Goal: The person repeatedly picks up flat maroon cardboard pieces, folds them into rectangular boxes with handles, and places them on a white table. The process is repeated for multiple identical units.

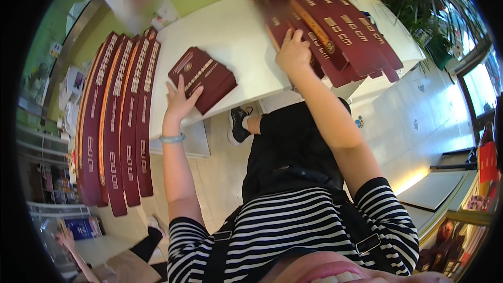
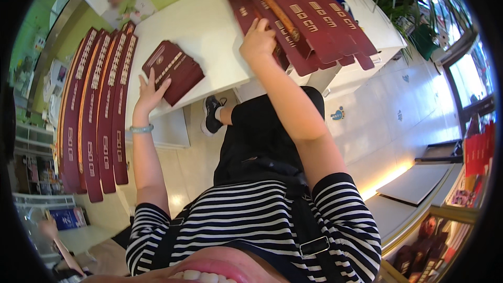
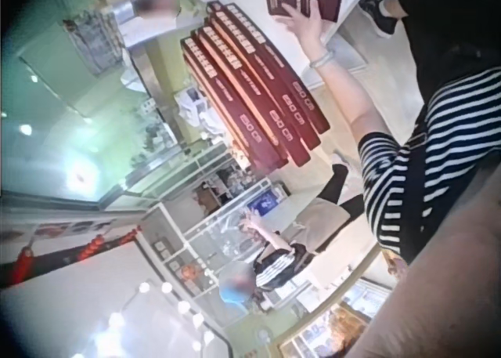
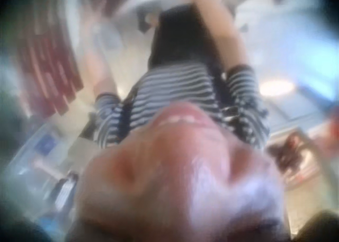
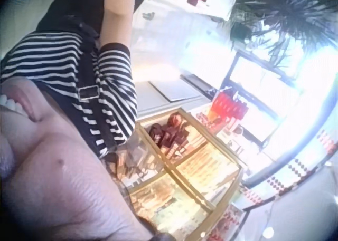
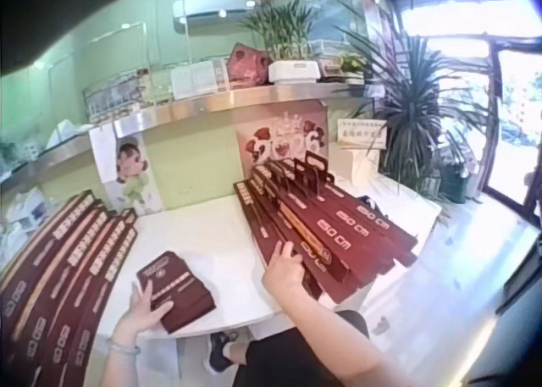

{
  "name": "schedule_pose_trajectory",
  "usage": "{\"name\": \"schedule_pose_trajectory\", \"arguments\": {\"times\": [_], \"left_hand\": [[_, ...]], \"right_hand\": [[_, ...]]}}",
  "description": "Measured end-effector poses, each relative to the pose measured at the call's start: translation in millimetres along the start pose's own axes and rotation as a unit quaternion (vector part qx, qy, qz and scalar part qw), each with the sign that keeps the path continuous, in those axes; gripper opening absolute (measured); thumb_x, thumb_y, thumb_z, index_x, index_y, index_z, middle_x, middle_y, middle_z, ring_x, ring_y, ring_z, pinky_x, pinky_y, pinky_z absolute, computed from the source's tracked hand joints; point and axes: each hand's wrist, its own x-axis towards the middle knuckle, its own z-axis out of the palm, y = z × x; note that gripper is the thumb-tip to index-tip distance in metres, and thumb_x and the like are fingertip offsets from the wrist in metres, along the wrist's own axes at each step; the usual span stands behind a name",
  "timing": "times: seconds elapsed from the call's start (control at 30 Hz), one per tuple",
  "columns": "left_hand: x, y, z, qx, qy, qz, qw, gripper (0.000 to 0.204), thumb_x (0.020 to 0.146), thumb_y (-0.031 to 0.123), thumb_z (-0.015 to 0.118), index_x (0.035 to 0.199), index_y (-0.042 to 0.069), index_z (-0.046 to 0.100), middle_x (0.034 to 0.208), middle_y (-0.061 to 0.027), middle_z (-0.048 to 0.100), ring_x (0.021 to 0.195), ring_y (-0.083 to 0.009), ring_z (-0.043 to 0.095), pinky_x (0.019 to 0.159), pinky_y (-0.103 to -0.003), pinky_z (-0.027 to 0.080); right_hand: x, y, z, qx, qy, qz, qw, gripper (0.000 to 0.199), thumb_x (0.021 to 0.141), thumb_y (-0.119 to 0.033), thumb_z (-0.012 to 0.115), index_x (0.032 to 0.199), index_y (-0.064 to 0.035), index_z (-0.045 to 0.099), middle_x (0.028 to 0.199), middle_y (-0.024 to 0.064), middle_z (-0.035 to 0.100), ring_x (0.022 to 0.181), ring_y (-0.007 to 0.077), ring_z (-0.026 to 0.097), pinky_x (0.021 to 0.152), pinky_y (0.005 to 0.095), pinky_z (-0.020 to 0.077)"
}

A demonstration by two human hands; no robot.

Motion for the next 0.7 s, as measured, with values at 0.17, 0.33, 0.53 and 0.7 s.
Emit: {"name": "schedule_pose_trajectory", "arguments": {"times": [0.17,0.33,0.53,0.7], "left_hand": [[4.1,14.3,35.6,-0.145,0.013,0.090,0.985,0.104,0.087,0.067,0.065,0.158,0.001,0.026,0.161,-0.0406,-0.003,0.154,-0.0456,-0.002,0.125,-0.043,0.011],[13.1,41.5,52.4,-0.108,0.075,0.125,0.983,0.104,0.083,0.068,0.070,0.155,0.001,0.036,0.158,-0.0438,0.002,0.151,-0.0504,0.015,0.121,-0.043,0.026],[10.6,75.5,80.1,-0.145,0.086,0.127,0.977,0.106,0.087,0.070,0.061,0.155,-0.005,0.028,0.161,-0.0374,0.009,0.150,-0.0490,0.018,0.122,-0.049,0.022],[34.5,38.5,94.6,-0.484,0.082,0.117,0.863,0.093,0.101,0.064,0.039,0.159,-0.005,0.013,0.168,-0.0212,0.012,0.156,-0.0318,0.010,0.124,-0.046,0.010]], "right_hand": [[2.0,10.4,0.1,-0.061,0.177,-0.099,0.977,0.070,0.089,-0.026,0.063,0.150,-0.0009,0.041,0.144,0.0187,0.042,0.118,0.0404,0.048,0.103,0.0552,0.0410],[-33.0,-52.1,-7.4,0.190,0.105,-0.472,0.854,0.063,0.084,-0.014,0.060,0.145,-0.0045,0.049,0.158,0.0136,0.039,0.148,0.0371,0.031,0.121,0.0529,0.0240],[-49.3,-40.4,-1.3,0.162,0.007,-0.416,0.895,0.055,0.085,-0.005,0.053,0.140,-0.0037,0.054,0.147,0.0173,0.052,0.141,0.0378,0.042,0.119,0.0546,0.0290],[-69.1,-19.4,-19.1,0.186,0.059,-0.426,0.884,0.045,0.087,0.002,0.052,0.129,-0.0058,0.064,0.127,0.0108,0.068,0.120,0.0297,0.063,0.102,0.0398,0.0511]]}}
